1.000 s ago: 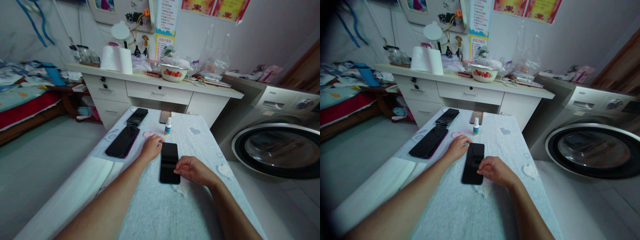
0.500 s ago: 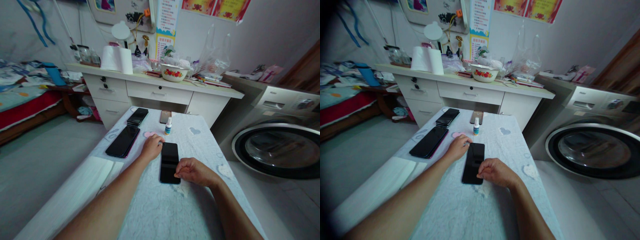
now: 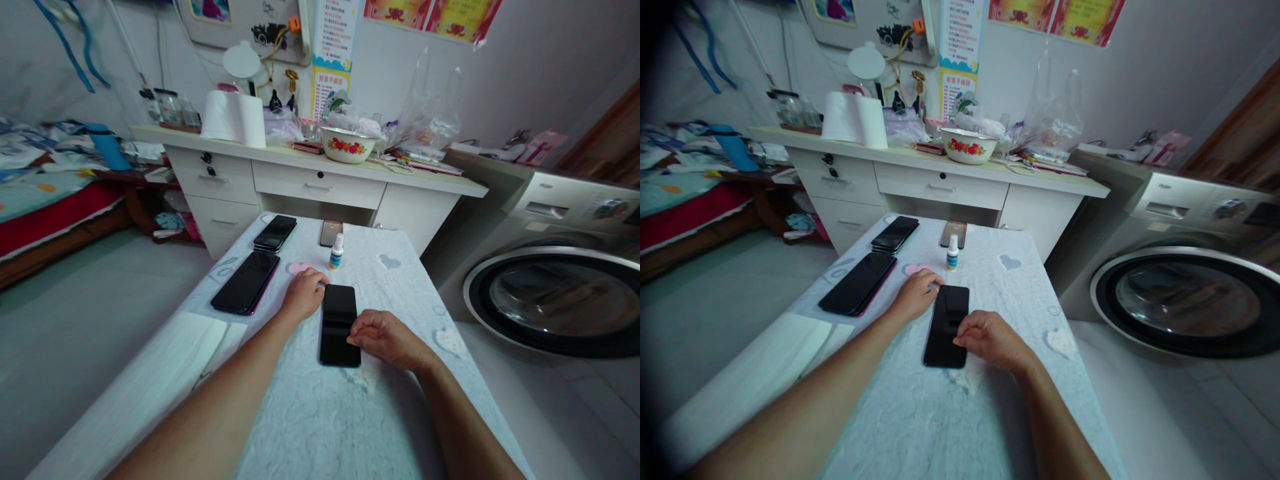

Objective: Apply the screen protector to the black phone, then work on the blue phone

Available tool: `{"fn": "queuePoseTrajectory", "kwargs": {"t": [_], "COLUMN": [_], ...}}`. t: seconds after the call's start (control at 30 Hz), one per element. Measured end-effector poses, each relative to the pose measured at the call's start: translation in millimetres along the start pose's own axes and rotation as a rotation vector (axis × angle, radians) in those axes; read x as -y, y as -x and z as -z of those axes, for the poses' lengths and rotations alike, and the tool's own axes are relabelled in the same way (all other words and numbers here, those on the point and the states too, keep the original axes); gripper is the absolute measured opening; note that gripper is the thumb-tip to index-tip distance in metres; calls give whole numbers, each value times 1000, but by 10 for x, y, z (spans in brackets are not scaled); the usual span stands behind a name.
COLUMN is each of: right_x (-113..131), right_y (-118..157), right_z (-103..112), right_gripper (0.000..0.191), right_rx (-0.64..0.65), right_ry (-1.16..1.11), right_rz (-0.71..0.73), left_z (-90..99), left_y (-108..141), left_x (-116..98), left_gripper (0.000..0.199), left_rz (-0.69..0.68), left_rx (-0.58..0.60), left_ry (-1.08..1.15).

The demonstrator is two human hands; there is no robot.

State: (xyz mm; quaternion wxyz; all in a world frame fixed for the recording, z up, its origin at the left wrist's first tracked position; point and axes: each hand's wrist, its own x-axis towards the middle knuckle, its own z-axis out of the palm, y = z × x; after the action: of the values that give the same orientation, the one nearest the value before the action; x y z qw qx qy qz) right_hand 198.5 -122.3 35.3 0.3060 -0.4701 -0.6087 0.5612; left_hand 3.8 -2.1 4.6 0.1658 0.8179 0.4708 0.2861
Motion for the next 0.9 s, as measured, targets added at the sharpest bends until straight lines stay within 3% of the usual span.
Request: {"fn": "queuePoseTrajectory", "kwargs": {"t": [0.23,0.43,0.57,0.73,0.9], "right_x": [-137,-85,-72,-73,-67], "right_y": [-92,-133,-154,-159,-145], "right_z": [-2,-27,-33,-39,-52], "right_gripper": [20,12,11,11,11], "right_rx": [-164,-331,-397,-408,-326], "right_ry": [161,463,552,579,527], "right_rz": [84,168,196,203,194], "left_z": [-2,-13,-6,-1,-13], "left_y": [2,3,7,10,7], "left_x": [0,14,7,0,9], "left_gripper": [25,25,25,25,25], "left_rz": [-7,-8,-3,-1,-2], "left_rx": [6,2,2,4,-5], "left_ry": [0,-6,-6,-5,4]}}
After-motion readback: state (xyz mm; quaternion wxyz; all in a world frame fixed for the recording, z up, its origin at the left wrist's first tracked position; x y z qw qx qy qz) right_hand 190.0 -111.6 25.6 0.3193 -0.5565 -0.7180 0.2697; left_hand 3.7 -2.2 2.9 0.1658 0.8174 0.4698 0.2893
